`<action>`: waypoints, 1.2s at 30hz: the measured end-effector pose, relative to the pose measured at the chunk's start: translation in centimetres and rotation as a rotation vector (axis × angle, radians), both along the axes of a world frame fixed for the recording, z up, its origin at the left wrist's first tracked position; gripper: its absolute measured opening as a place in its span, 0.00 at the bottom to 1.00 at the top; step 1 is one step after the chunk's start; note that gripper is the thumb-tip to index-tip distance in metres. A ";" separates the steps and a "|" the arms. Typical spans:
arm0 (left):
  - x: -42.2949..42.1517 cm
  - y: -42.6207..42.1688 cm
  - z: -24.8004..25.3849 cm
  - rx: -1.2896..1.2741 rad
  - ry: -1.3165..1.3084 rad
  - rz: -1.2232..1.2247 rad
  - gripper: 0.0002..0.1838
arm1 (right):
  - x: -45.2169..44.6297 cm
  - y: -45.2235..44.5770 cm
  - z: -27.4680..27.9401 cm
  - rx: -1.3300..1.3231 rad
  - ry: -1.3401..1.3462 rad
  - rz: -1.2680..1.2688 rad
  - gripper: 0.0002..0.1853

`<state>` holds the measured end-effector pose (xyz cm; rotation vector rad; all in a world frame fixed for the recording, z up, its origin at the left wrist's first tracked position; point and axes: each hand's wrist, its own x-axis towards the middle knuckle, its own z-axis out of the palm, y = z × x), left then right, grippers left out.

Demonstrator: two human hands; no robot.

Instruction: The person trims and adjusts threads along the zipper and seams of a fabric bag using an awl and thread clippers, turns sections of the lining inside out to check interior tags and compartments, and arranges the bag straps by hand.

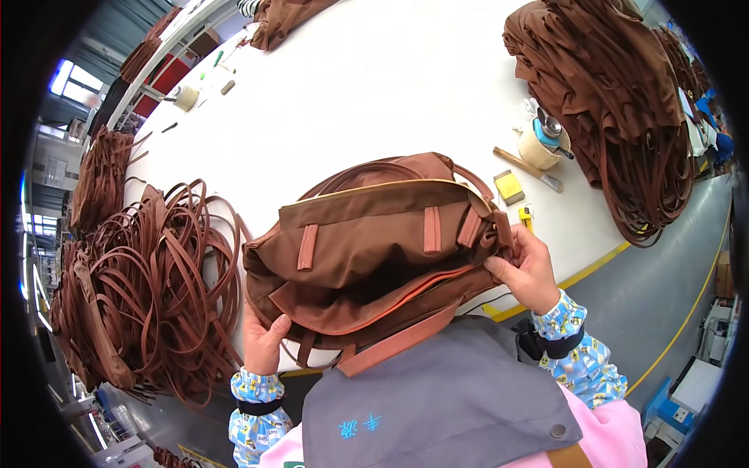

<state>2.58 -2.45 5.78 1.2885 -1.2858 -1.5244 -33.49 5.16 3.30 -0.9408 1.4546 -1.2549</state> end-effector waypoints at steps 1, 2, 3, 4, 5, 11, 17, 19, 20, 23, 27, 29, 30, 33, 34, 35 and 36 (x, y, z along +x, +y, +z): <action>-0.5 -0.3 1.1 0.040 0.089 0.044 0.34 | 0.0 -0.4 0.6 0.016 -0.038 -0.015 0.11; -0.9 -0.6 2.2 0.081 0.178 0.091 0.34 | -0.1 -0.9 1.5 0.033 -0.077 -0.027 0.10; -0.3 -1.5 3.4 0.193 0.410 0.117 0.34 | -0.2 -1.4 3.1 0.011 -0.105 -0.029 0.10; -0.6 -2.0 5.7 0.256 0.477 0.211 0.32 | -0.4 -1.8 4.9 0.017 -0.148 -0.040 0.11; 0.2 -2.6 6.2 0.220 0.484 0.182 0.29 | -0.5 -1.9 5.9 0.008 -0.117 -0.033 0.12; 1.3 -1.8 5.6 0.076 0.211 0.248 0.32 | -2.0 -1.5 5.2 0.162 -0.079 0.063 0.13; 0.9 0.4 5.8 0.108 -0.008 0.125 0.32 | -2.6 0.3 2.9 0.148 0.160 0.092 0.14; 1.6 0.7 5.8 0.085 -0.056 0.131 0.31 | -2.0 0.3 4.2 0.053 0.468 0.048 0.14; 2.1 0.9 5.8 -0.030 -0.311 0.144 0.30 | -1.9 0.4 4.8 0.048 0.461 0.056 0.14; 1.9 1.2 6.9 -0.426 -0.740 0.173 0.15 | -1.4 0.7 7.1 -0.170 0.874 0.076 0.10; 0.1 1.1 10.5 -0.422 -0.611 -0.457 0.06 | 0.2 -0.5 9.2 -0.327 0.738 0.608 0.17; -0.2 1.4 10.0 -0.418 -0.638 -0.551 0.06 | 1.5 -0.6 9.2 -0.308 0.809 0.647 0.20; -0.2 1.5 9.9 -0.434 -0.659 -0.545 0.07 | 2.0 -0.6 9.0 -0.287 0.880 0.680 0.23; 0.4 1.3 10.2 -0.436 -0.675 -0.548 0.09 | 2.3 -0.2 8.5 -0.280 0.932 0.665 0.26; 0.5 1.3 10.2 -0.434 -0.676 -0.549 0.09 | 2.4 -0.1 8.3 -0.284 0.939 0.646 0.26; 0.7 1.3 10.2 -0.415 -0.701 -0.588 0.11 | 2.5 -0.1 8.1 -0.283 0.936 0.647 0.26; 0.8 1.4 10.2 -0.395 -0.726 -0.626 0.13 | 2.5 -0.1 7.9 -0.278 0.945 0.645 0.26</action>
